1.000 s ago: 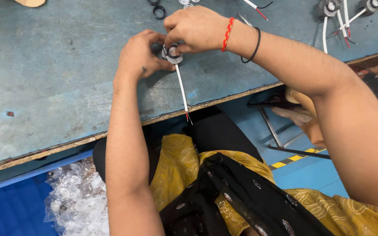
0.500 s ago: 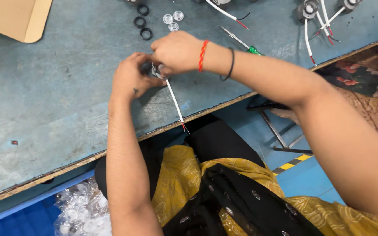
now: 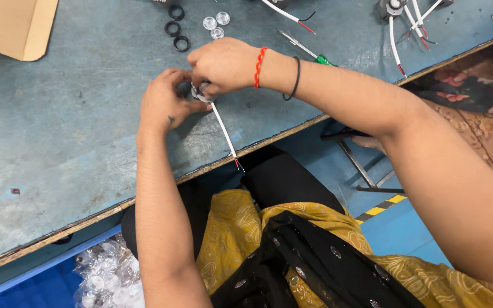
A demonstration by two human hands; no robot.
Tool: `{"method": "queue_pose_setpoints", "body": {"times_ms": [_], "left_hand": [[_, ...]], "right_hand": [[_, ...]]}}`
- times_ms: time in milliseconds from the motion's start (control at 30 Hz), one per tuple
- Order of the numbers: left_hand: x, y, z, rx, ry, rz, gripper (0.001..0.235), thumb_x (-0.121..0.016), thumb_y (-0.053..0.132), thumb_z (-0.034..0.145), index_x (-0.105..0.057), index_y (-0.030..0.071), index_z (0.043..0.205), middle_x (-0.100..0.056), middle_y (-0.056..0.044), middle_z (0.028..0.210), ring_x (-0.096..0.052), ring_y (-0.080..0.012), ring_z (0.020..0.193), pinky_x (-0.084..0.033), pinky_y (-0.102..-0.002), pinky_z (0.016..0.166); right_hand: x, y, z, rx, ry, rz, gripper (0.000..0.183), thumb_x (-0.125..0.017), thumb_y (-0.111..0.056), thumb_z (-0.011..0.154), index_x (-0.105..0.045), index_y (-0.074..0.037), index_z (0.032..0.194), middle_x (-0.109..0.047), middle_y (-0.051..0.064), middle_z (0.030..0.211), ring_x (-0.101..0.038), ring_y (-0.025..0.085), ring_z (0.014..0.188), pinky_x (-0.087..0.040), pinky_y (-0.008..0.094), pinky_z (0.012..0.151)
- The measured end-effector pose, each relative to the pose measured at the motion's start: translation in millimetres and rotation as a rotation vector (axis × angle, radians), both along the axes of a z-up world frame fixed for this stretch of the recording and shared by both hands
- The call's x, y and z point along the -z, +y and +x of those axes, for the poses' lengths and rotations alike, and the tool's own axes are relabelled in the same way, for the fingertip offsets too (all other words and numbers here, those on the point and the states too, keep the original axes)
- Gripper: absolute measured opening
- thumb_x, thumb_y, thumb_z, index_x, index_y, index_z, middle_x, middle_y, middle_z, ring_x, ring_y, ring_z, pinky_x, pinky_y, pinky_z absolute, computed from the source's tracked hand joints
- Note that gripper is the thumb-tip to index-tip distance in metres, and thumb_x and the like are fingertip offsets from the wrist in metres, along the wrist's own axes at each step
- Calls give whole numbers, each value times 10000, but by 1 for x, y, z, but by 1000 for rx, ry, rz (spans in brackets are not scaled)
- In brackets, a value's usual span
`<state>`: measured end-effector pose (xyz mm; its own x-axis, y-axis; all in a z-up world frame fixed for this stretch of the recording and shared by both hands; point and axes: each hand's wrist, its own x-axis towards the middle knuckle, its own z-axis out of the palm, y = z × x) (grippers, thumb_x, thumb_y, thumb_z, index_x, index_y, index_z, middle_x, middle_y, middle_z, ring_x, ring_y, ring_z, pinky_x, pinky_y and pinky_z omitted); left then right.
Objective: The person assembles small light fixtures by inserting a black rubber ring into the base, securing it with a screwdriver, and then attaching a clear plastic cover. They repeat this process for multiple units on a blue workbench.
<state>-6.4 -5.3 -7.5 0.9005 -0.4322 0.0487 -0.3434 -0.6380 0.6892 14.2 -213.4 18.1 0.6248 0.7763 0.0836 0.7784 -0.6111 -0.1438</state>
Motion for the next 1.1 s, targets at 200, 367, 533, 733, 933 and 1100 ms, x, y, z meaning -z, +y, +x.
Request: {"method": "queue_pose_setpoints", "body": {"times_ms": [200, 367, 533, 733, 933, 1100], "left_hand": [[-2, 0, 4, 16, -13, -13, 638, -972, 264, 553, -752, 99, 1128, -707, -64, 1132, -698, -271, 950, -558, -401, 836], [1, -1, 0, 2, -8, -16, 657, -965, 255, 553, -741, 101, 1150, -705, -59, 1129, -695, -245, 863, -562, -385, 788], [3, -1, -1, -11, -3, -25, 640, -969, 271, 578, -738, 97, 1149, -707, -59, 1098, -684, -232, 809, -565, -375, 768], [6, 1, 2, 7, -42, -22, 627, -972, 258, 560, -755, 98, 1126, -715, -57, 1102, -692, -242, 870, -562, -384, 797], [2, -2, 0, -7, -54, -12, 634, -981, 279, 557, -744, 87, 1113, -712, -52, 1151, -700, -251, 933, -565, -386, 828], [1, -2, -1, -25, -6, 1, 630, -978, 267, 551, -747, 99, 1113, -708, -51, 1123, -696, -248, 934, -562, -386, 823]], "right_hand": [[2, -2, -1, -4, -96, 37, 129, -776, -263, 789, -818, -198, 892, -648, 48, 895, -694, 302, 872, -540, 466, 698], [8, 12, -10, 166, -152, -126, 270, -793, -417, 816, -797, -155, 880, -676, 53, 857, -702, 297, 815, -538, 472, 717], [7, 11, -4, 162, -85, -187, 328, -782, -451, 820, -795, -133, 898, -690, 91, 862, -704, 310, 838, -531, 459, 755], [4, 0, 1, -3, -105, -42, 213, -802, -295, 752, -813, -161, 917, -696, 97, 872, -705, 326, 851, -540, 472, 680], [-6, 17, -3, 139, -116, -220, 353, -825, -422, 788, -776, -82, 867, -695, 118, 886, -702, 338, 867, -550, 471, 704], [-16, 7, 7, -63, -65, -74, 245, -829, -254, 718, -803, -178, 949, -673, 77, 894, -689, 327, 881, -535, 484, 659]]}}
